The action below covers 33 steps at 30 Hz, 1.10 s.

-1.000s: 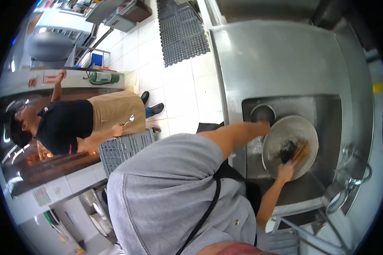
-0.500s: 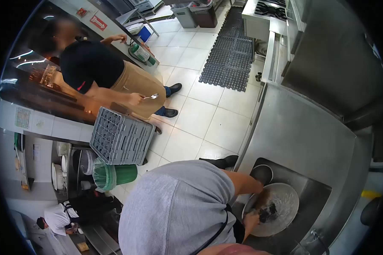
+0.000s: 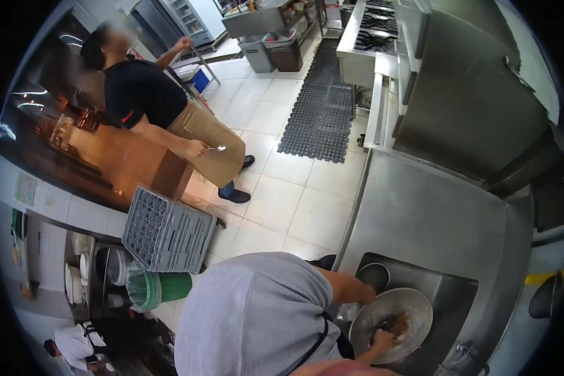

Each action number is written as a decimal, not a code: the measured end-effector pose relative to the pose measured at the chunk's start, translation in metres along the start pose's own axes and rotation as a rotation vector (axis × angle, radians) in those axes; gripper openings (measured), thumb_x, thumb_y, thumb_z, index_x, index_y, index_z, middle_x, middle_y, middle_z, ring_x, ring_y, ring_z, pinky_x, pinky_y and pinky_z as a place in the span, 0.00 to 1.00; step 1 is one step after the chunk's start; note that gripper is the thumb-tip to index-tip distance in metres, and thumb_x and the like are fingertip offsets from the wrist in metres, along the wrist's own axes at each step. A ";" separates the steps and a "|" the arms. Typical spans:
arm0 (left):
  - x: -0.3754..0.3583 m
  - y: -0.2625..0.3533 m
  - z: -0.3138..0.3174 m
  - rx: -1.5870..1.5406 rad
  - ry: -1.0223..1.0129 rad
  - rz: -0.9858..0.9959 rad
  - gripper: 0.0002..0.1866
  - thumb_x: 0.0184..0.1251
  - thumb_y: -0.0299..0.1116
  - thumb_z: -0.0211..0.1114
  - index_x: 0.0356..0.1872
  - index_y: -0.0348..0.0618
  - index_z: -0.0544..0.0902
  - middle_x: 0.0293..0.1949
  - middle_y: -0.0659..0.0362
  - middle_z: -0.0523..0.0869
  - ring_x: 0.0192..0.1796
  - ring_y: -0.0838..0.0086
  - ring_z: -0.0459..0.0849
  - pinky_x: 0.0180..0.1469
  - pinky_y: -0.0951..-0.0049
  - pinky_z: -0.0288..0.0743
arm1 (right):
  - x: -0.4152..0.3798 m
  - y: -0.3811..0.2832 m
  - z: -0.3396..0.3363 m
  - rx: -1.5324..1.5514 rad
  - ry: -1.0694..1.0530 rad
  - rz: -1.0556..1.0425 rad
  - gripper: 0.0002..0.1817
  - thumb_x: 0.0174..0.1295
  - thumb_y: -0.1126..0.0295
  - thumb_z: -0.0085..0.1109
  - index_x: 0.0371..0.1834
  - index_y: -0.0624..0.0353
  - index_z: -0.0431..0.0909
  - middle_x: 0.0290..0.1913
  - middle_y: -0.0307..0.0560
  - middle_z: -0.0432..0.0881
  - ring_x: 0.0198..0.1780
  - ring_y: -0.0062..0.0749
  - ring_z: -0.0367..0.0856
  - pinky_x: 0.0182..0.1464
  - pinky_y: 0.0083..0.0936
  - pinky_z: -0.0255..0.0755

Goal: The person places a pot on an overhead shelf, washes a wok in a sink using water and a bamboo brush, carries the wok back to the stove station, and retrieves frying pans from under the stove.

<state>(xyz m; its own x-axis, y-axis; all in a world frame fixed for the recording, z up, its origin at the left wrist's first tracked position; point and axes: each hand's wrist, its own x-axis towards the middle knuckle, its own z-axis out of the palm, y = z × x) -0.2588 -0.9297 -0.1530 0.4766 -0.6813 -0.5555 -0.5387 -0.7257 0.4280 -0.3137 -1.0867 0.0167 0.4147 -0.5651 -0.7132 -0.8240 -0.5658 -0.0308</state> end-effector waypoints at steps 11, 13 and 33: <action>-0.025 0.029 -0.046 0.289 -0.251 0.033 0.14 0.52 0.30 0.69 0.41 0.38 0.86 0.45 0.49 0.86 0.43 0.57 0.85 0.36 0.56 0.81 | 0.046 0.021 0.032 -0.227 0.036 -0.267 0.18 0.46 0.70 0.54 0.38 0.73 0.79 0.38 0.67 0.82 0.31 0.53 0.85 0.27 0.42 0.80; -0.023 0.035 -0.052 0.293 -0.313 -0.126 0.15 0.52 0.31 0.71 0.42 0.38 0.86 0.46 0.49 0.85 0.43 0.57 0.85 0.36 0.57 0.81 | -0.004 -0.008 0.013 -0.183 0.000 -0.267 0.16 0.48 0.71 0.53 0.37 0.72 0.80 0.35 0.64 0.82 0.28 0.53 0.84 0.23 0.41 0.79; -0.059 0.040 -0.071 0.279 -0.103 0.013 0.15 0.53 0.34 0.70 0.43 0.42 0.87 0.48 0.50 0.85 0.49 0.58 0.84 0.42 0.56 0.79 | -0.035 0.062 0.020 -0.659 0.004 -0.405 0.14 0.48 0.65 0.64 0.37 0.59 0.80 0.41 0.52 0.82 0.47 0.49 0.82 0.49 0.40 0.78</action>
<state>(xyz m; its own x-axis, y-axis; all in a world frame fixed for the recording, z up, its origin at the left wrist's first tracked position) -0.2592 -0.9249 -0.0529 0.4030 -0.6667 -0.6270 -0.7214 -0.6530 0.2306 -0.3865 -1.0898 0.0260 0.6375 -0.2392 -0.7324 -0.2078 -0.9687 0.1355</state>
